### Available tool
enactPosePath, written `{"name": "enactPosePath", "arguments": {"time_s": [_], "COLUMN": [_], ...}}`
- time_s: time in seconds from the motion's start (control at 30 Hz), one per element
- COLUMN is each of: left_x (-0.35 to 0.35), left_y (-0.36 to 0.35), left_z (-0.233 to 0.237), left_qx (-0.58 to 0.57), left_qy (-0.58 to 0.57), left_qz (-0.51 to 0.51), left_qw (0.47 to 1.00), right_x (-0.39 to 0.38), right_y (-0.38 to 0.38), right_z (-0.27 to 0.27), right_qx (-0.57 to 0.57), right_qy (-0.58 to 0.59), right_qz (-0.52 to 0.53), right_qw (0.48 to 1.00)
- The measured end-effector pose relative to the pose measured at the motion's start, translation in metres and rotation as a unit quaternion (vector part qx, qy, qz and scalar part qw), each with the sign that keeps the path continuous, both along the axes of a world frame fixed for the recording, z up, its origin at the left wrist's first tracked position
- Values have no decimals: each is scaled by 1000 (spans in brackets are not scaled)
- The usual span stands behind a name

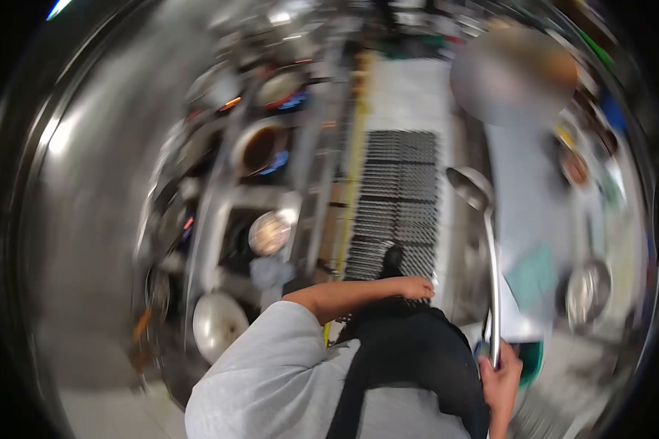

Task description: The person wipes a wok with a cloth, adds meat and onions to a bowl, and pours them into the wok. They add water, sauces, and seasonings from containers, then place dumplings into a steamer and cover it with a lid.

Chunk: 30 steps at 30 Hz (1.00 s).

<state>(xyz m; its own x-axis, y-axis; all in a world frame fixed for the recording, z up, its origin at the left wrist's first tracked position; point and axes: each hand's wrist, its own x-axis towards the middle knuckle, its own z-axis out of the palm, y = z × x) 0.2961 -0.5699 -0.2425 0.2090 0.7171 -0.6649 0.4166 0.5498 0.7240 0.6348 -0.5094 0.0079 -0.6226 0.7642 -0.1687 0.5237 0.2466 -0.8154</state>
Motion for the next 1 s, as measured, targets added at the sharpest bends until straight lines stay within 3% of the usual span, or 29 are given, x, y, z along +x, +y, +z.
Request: {"name": "enactPosePath", "arguments": {"time_s": [0.07,0.17,0.27,0.33,0.4,0.47,0.53,0.6,0.67,0.73,0.8,0.87,0.93,1.0], "left_x": [-46,-82,-82,-72,-53,-34,-7,16,42,99,150,203,250,274], "left_y": [-37,-105,-168,-205,-245,-289,-323,-355,-381,-411,-434,-433,-419,-397], "left_z": [42,46,69,96,77,31,13,-7,-18,-113,-122,-122,-125,-106], "left_qx": [38,172,168,74,98,172,71,2,-74,-37,-73,-124,-147,-170], "left_qy": [33,31,29,-38,-41,94,184,134,56,161,292,245,61,-55], "left_qz": [106,301,391,457,542,551,613,682,769,811,691,748,887,947], "left_qw": [993,937,905,886,834,811,765,719,632,561,657,603,432,266], "right_x": [-43,-110,-181,-235,-293,-356,-418,-478,-540,-596,-647,-696,-740,-786], "right_y": [14,50,60,53,42,20,-14,-53,-97,-149,-199,-247,-290,-330], "right_z": [18,34,48,68,79,97,115,126,124,120,110,92,62,24], "right_qx": [-209,-221,-209,-231,-255,-258,-275,-287,-288,-282,-310,-296,-272,-229], "right_qy": [18,12,39,53,72,56,63,46,53,51,43,18,30,34], "right_qz": [-27,101,213,270,335,392,448,478,524,543,549,565,603,625], "right_qw": [977,970,954,933,904,881,848,829,800,790,775,770,749,746]}}
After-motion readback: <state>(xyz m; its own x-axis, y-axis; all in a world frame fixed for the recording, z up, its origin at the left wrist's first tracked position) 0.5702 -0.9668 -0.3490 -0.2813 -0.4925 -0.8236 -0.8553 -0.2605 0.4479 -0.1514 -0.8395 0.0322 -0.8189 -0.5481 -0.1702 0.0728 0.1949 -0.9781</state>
